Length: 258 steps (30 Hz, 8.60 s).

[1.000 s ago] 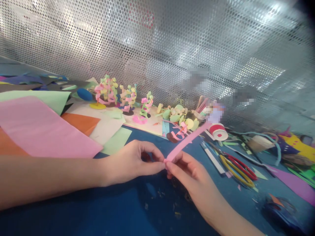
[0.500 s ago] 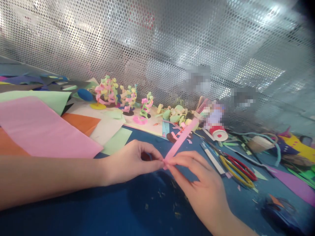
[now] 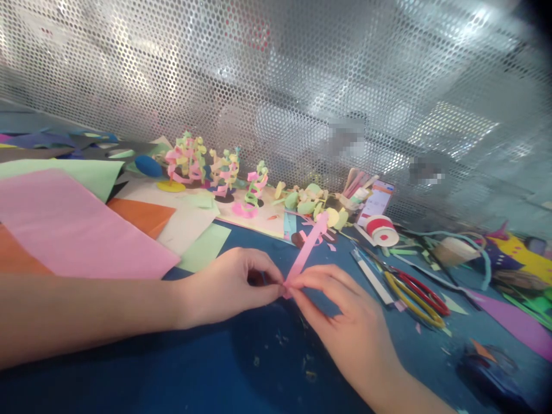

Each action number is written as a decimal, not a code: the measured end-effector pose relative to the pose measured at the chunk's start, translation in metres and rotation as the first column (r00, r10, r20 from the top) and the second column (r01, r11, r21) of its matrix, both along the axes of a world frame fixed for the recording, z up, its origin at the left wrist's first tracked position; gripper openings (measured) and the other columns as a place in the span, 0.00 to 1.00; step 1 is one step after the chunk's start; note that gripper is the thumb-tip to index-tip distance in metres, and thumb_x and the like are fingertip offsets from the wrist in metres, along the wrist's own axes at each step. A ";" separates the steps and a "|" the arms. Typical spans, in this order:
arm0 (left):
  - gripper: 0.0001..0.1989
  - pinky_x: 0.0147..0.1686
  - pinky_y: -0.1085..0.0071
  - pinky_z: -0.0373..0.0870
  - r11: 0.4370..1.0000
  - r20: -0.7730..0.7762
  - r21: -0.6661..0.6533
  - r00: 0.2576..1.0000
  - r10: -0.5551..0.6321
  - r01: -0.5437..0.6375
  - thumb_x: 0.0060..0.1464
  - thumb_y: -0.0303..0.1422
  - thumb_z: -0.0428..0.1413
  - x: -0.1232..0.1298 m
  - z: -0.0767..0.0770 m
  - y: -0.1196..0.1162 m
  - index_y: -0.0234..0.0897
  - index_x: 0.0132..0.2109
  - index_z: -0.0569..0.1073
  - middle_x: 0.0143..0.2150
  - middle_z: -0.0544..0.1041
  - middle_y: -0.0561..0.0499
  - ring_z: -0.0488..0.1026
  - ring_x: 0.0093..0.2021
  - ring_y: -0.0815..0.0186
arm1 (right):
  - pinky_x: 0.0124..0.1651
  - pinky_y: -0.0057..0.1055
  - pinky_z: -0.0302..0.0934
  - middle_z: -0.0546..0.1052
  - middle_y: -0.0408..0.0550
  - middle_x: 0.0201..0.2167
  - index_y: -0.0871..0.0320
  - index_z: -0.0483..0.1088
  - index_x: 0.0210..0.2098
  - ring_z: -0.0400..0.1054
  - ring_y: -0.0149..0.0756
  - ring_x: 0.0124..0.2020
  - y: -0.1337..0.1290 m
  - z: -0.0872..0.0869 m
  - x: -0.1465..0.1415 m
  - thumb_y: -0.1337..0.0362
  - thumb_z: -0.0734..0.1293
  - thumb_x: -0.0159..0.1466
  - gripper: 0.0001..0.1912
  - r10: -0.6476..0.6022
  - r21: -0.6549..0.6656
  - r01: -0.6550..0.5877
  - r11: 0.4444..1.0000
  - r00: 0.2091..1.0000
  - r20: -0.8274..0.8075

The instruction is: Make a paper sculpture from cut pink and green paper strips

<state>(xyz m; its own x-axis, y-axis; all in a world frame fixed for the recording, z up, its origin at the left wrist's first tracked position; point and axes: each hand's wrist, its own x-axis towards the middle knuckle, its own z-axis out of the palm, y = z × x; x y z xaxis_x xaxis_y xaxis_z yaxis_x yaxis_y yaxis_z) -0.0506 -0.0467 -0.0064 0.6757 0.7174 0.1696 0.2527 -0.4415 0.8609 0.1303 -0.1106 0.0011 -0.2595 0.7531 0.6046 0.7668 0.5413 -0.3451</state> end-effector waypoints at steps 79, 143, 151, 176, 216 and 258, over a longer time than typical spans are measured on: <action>0.10 0.40 0.75 0.68 0.916 0.246 -0.393 0.969 0.019 0.082 0.51 0.37 0.57 -0.002 0.004 0.003 0.35 0.36 0.77 0.35 0.80 0.52 0.74 0.37 0.68 | 0.40 0.22 0.62 0.70 0.43 0.32 0.57 0.70 0.33 0.67 0.26 0.34 -0.005 0.004 -0.003 0.73 0.66 0.59 0.06 0.059 0.038 -0.057 0.998 0.997 -0.040; 0.12 0.28 0.77 0.60 0.996 -0.092 -0.089 0.996 -0.008 -0.001 0.54 0.40 0.52 -0.002 0.003 -0.002 0.40 0.33 0.77 0.30 0.78 0.55 0.70 0.30 0.70 | 0.35 0.28 0.64 0.70 0.42 0.29 0.55 0.68 0.30 0.67 0.30 0.31 -0.002 -0.002 -0.001 0.69 0.66 0.59 0.03 -0.045 -0.011 0.044 0.999 0.992 -0.120; 0.08 0.34 0.77 0.64 0.999 -0.073 0.049 0.997 -0.016 0.020 0.54 0.33 0.52 -0.002 0.004 -0.006 0.41 0.34 0.77 0.33 0.76 0.55 0.71 0.35 0.69 | 0.37 0.28 0.65 0.72 0.45 0.31 0.56 0.73 0.33 0.68 0.31 0.33 -0.003 -0.001 -0.002 0.71 0.66 0.59 0.05 -0.028 0.063 0.029 0.998 0.999 -0.016; 0.10 0.37 0.76 0.64 0.993 0.109 -0.119 0.994 0.021 -0.007 0.51 0.41 0.57 0.000 0.004 0.000 0.39 0.35 0.77 0.34 0.77 0.55 0.71 0.35 0.69 | 0.39 0.20 0.63 0.71 0.37 0.30 0.52 0.65 0.36 0.68 0.24 0.32 0.004 0.006 -0.002 0.64 0.66 0.60 0.05 -0.144 -0.537 -0.280 0.796 0.774 -0.617; 0.10 0.39 0.75 0.68 0.918 0.246 -0.371 0.968 -0.050 0.141 0.52 0.37 0.57 -0.002 0.003 0.003 0.34 0.37 0.75 0.33 0.78 0.52 0.74 0.35 0.69 | 0.39 0.28 0.68 0.71 0.41 0.34 0.53 0.66 0.33 0.70 0.30 0.35 -0.005 -0.003 -0.005 0.65 0.66 0.60 0.02 -0.041 -0.317 -0.100 0.943 0.912 -0.409; 0.08 0.41 0.71 0.69 0.948 0.274 -0.314 0.961 0.034 0.056 0.51 0.35 0.57 0.000 -0.001 0.001 0.34 0.34 0.76 0.35 0.79 0.50 0.75 0.37 0.66 | 0.38 0.31 0.67 0.78 0.45 0.31 0.56 0.72 0.31 0.72 0.35 0.33 -0.001 0.004 -0.004 0.59 0.66 0.58 0.07 -0.175 -0.507 -0.088 0.858 0.876 -0.449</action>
<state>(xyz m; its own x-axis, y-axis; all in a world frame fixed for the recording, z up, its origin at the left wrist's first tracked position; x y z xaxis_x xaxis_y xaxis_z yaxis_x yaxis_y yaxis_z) -0.0505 -0.0455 -0.0072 0.6437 0.7567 0.1144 -0.0149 -0.1371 0.9905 0.1260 -0.1114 0.0053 -0.0069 0.9836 0.1800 0.4605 0.1629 -0.8726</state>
